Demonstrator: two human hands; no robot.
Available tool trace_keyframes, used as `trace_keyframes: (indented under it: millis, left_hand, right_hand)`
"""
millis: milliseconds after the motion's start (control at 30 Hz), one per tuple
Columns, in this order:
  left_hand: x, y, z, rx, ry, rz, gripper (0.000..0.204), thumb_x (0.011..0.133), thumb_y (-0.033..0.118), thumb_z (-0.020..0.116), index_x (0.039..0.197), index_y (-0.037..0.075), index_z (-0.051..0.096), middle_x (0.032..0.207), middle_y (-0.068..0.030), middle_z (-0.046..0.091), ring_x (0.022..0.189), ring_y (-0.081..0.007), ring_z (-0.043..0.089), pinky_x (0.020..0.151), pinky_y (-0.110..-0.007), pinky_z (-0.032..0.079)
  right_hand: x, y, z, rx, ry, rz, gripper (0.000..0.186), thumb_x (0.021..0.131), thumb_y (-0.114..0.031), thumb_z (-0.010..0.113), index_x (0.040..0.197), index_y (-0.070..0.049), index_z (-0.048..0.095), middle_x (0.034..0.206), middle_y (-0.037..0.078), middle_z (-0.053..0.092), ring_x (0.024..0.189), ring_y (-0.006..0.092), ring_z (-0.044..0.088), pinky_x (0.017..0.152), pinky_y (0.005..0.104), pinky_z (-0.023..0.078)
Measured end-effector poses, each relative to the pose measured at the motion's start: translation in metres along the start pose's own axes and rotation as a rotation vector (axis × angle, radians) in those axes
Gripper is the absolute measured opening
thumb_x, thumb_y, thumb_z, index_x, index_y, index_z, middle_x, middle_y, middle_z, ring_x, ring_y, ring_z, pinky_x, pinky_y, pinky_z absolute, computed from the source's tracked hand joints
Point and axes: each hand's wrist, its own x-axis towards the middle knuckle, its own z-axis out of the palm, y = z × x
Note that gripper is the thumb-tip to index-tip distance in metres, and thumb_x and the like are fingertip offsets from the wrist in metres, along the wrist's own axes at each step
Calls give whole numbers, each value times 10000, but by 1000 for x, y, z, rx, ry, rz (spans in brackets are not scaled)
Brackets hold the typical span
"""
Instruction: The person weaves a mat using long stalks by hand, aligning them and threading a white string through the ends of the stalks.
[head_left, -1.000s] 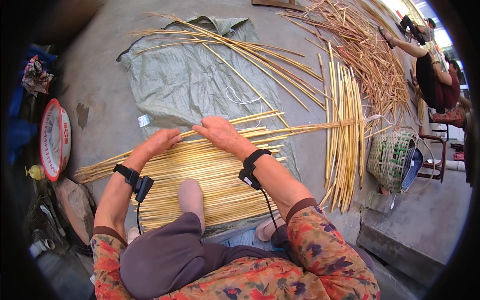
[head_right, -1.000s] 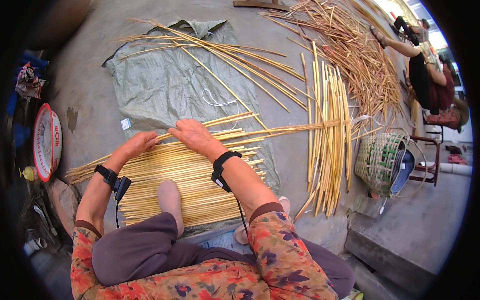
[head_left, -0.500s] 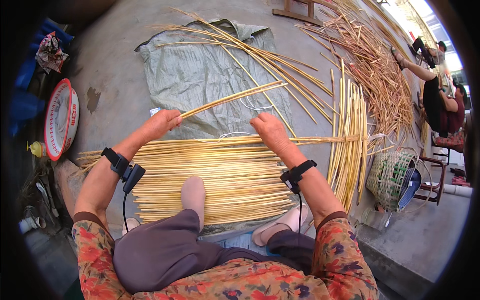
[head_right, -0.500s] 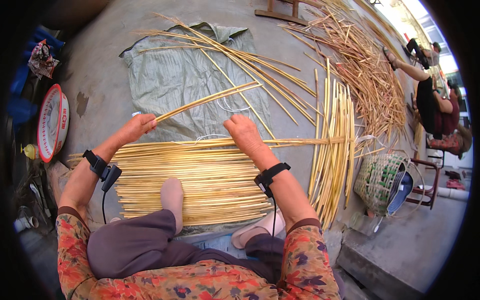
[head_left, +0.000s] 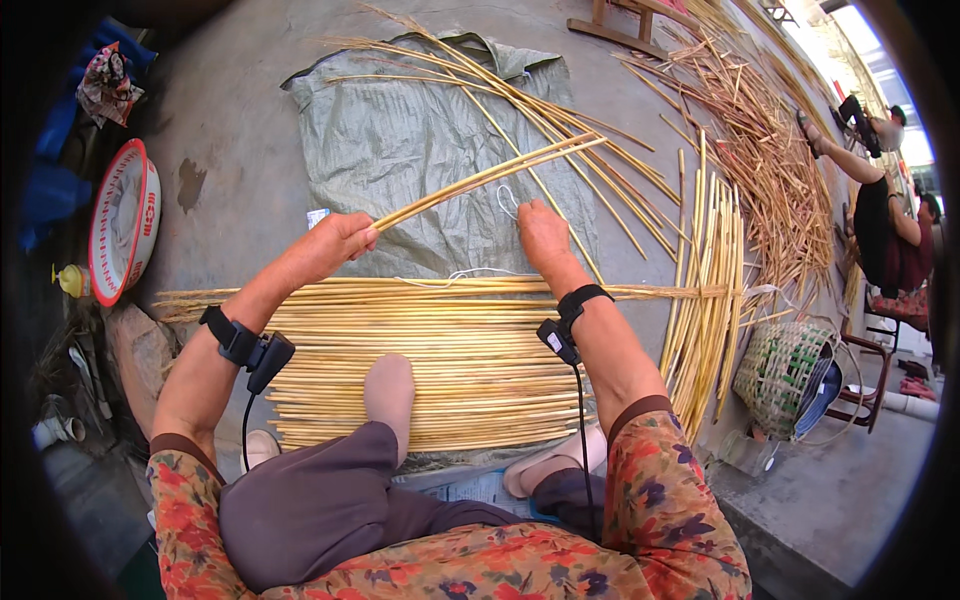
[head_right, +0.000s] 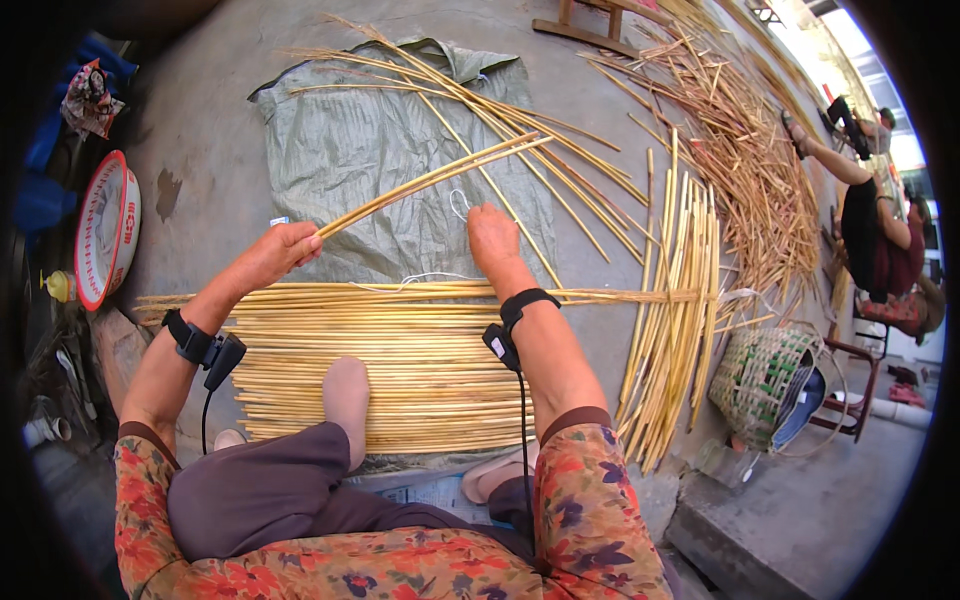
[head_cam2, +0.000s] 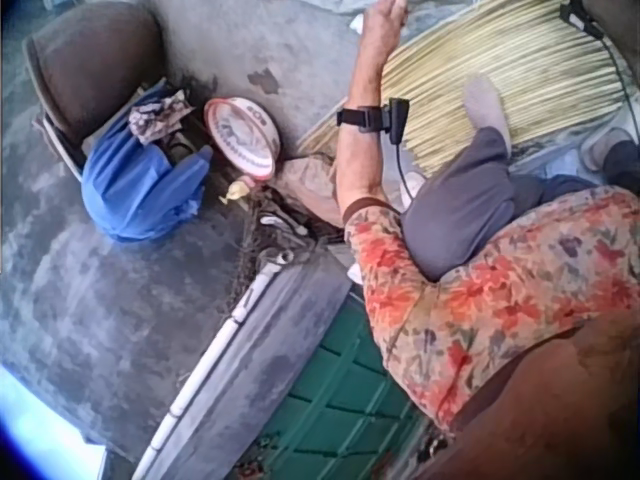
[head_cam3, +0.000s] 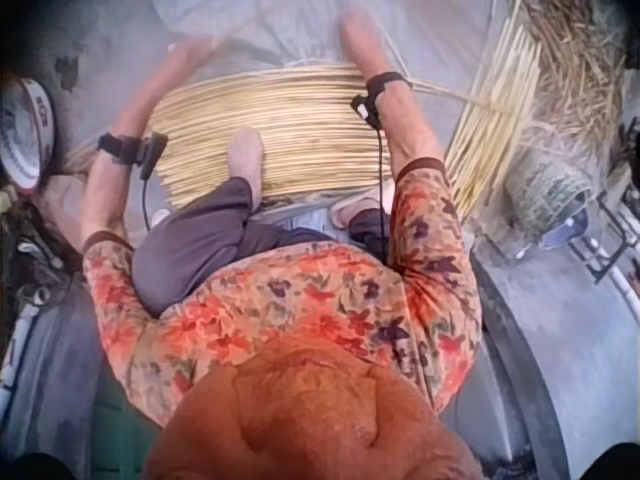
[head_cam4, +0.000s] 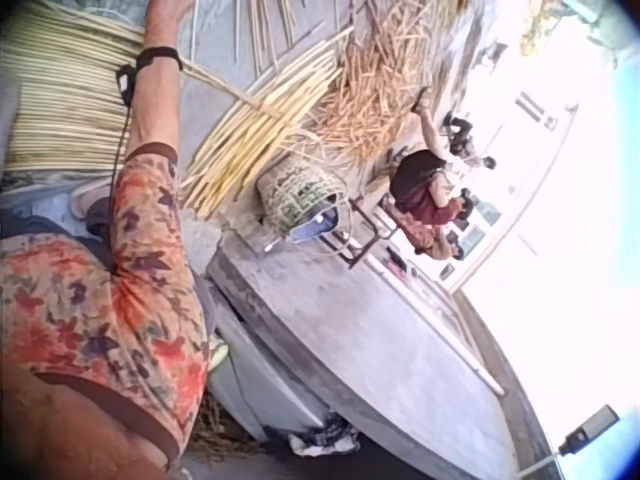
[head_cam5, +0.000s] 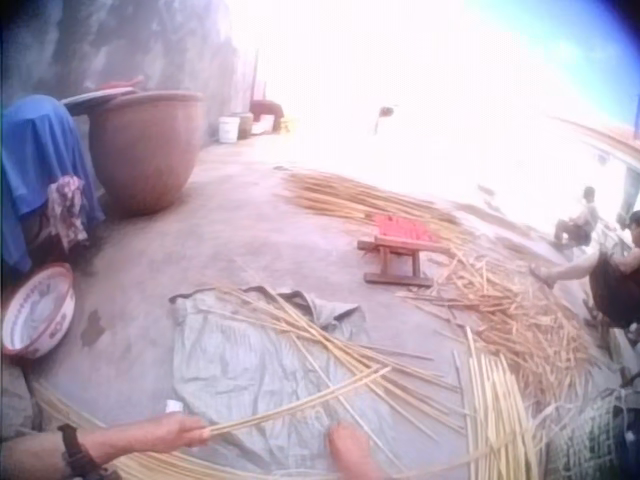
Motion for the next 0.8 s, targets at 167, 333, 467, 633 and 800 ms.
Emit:
trace_keyframes:
  millis: [167, 333, 467, 633, 800]
  left_hand:
    - [-5, -12, -2, -11, 31, 14, 249, 914, 187, 436, 707, 57, 480, 569, 49, 384, 520, -53, 338, 461, -217, 298]
    - [-11, -14, -3, 14, 15, -30, 271, 899, 204, 455, 709, 19, 511, 548, 3, 406, 533, -99, 378, 511, -260, 340]
    - [-18, -20, 0, 19, 37, -2, 260, 909, 200, 443, 714, 36, 494, 568, 36, 390, 524, -65, 346, 478, -229, 308]
    - [-17, -23, 0, -43, 19, 3, 251, 907, 204, 448, 738, 30, 512, 571, 35, 396, 524, -67, 349, 477, -227, 308]
    - [-24, -32, 1, -11, 31, 45, 258, 909, 219, 444, 733, 42, 507, 568, 39, 390, 517, -64, 345, 474, -223, 305]
  right_hand:
    - [-7, 12, -21, 180, 49, 112, 75, 765, -143, 545, 815, -111, 590, 808, 97, 559, 794, 288, 587, 646, 402, 476]
    - [-10, 11, -25, 99, -9, 43, 77, 774, -157, 533, 817, -127, 589, 818, 104, 555, 786, 290, 582, 634, 404, 474]
    - [-2, -8, -13, 28, 11, -63, 67, 760, -122, 517, 784, -112, 579, 824, 98, 557, 780, 281, 580, 622, 392, 487]
    - [6, -14, -4, -128, -15, -123, 82, 744, -84, 503, 770, -89, 580, 824, 96, 559, 782, 280, 583, 619, 379, 499]
    - [-8, -5, -49, 55, 57, -53, 100, 733, -126, 588, 791, -46, 602, 797, 90, 586, 705, 259, 583, 574, 361, 481]
